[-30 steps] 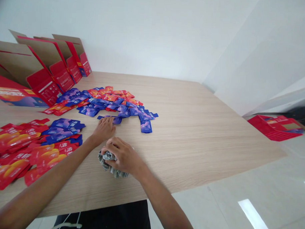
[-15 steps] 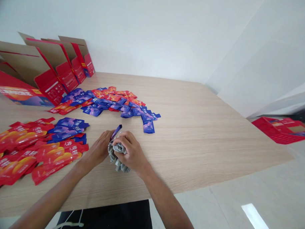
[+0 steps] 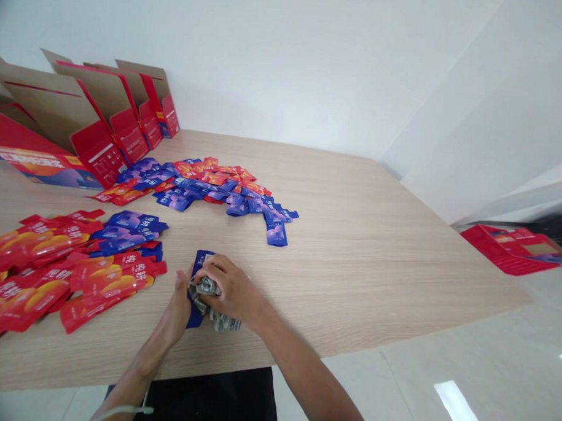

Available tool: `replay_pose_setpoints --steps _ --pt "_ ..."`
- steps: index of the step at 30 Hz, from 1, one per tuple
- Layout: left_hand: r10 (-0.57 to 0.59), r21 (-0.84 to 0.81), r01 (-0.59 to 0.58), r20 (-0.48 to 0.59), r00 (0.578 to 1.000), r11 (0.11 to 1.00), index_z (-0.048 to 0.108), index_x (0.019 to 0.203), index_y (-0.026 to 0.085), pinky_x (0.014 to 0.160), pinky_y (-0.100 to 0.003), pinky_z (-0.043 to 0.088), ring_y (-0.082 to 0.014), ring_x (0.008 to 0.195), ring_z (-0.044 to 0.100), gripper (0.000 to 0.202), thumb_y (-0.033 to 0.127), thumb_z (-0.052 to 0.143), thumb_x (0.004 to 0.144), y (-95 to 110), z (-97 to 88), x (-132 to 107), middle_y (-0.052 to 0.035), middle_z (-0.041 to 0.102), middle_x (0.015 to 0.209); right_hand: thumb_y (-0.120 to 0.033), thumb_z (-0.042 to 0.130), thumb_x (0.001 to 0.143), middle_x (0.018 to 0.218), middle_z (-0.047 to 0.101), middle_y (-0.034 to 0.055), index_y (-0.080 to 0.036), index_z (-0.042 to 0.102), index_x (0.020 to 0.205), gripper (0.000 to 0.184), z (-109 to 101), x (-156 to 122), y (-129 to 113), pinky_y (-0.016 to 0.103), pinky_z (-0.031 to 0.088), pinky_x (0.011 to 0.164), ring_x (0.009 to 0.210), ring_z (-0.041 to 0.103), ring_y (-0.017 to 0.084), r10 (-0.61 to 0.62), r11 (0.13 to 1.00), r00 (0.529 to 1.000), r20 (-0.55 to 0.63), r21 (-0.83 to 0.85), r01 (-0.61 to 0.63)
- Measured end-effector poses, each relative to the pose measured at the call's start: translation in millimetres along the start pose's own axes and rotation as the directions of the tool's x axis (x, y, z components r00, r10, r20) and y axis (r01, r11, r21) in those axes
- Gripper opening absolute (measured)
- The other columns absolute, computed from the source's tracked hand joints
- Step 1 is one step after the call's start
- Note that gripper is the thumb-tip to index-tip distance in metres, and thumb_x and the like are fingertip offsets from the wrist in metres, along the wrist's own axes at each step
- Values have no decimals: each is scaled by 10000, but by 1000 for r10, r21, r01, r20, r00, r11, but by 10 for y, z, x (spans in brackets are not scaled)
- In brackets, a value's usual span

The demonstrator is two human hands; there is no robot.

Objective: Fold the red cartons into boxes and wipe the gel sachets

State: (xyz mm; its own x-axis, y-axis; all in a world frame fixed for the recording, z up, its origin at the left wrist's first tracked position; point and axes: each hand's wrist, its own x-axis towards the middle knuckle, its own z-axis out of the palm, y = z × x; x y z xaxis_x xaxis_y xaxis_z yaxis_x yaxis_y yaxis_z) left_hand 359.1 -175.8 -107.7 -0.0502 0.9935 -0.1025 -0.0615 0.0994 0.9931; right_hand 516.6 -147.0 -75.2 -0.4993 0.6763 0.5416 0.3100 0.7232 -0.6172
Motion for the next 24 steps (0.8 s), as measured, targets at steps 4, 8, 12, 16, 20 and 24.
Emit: replay_pose_setpoints --steps 4,8,12,16,20,24 --pt "-85 -193 67 -91 992 979 690 1328 152 1023 -470 617 -326 1112 762 1098 1049 374 778 102 -39 47 -114 813 1092 -99 815 877 1147 675 82 -213 692 1059 247 28 -17 11 314 586 1007 1104 685 209 -151 987 972 178 83 138" --pt "-120 -309 73 -133 984 948 733 1250 143 824 -410 654 -322 1000 769 1063 1036 523 715 116 -31 8 -93 803 943 -165 816 917 1153 673 81 -216 702 1060 189 50 -24 40 305 580 1002 1104 680 205 -169 984 953 252 91 150" --pt "-220 -258 202 -44 975 945 772 1244 154 657 -342 597 -308 876 762 852 888 586 853 3 -52 -101 -88 774 828 -93 778 898 1117 657 75 -221 696 1051 216 31 -3 50 329 565 1008 1097 663 222 -17 1000 998 55 20 16" --pt "-319 -189 326 68 945 926 727 1394 171 489 -323 501 -276 640 709 856 847 597 884 -95 -117 -225 -86 761 756 -30 734 864 1047 645 52 -222 682 1018 251 -16 20 57 333 562 989 1042 661 219 132 991 979 -155 23 -130" --pt "-365 -188 379 109 925 906 636 1508 176 393 -321 466 -236 459 627 1055 965 519 818 -105 -146 -223 -74 761 733 -44 759 857 1066 646 56 -218 688 1033 258 -44 17 56 330 572 984 1043 666 217 85 996 995 -45 34 -83" --pt "-291 -301 282 17 957 911 582 1555 215 474 -307 557 -214 567 707 940 877 559 887 -17 -123 -132 -96 825 1029 -126 813 896 1154 672 85 -215 705 1062 217 -40 -10 43 335 583 1013 1118 673 223 -94 996 979 178 30 90"
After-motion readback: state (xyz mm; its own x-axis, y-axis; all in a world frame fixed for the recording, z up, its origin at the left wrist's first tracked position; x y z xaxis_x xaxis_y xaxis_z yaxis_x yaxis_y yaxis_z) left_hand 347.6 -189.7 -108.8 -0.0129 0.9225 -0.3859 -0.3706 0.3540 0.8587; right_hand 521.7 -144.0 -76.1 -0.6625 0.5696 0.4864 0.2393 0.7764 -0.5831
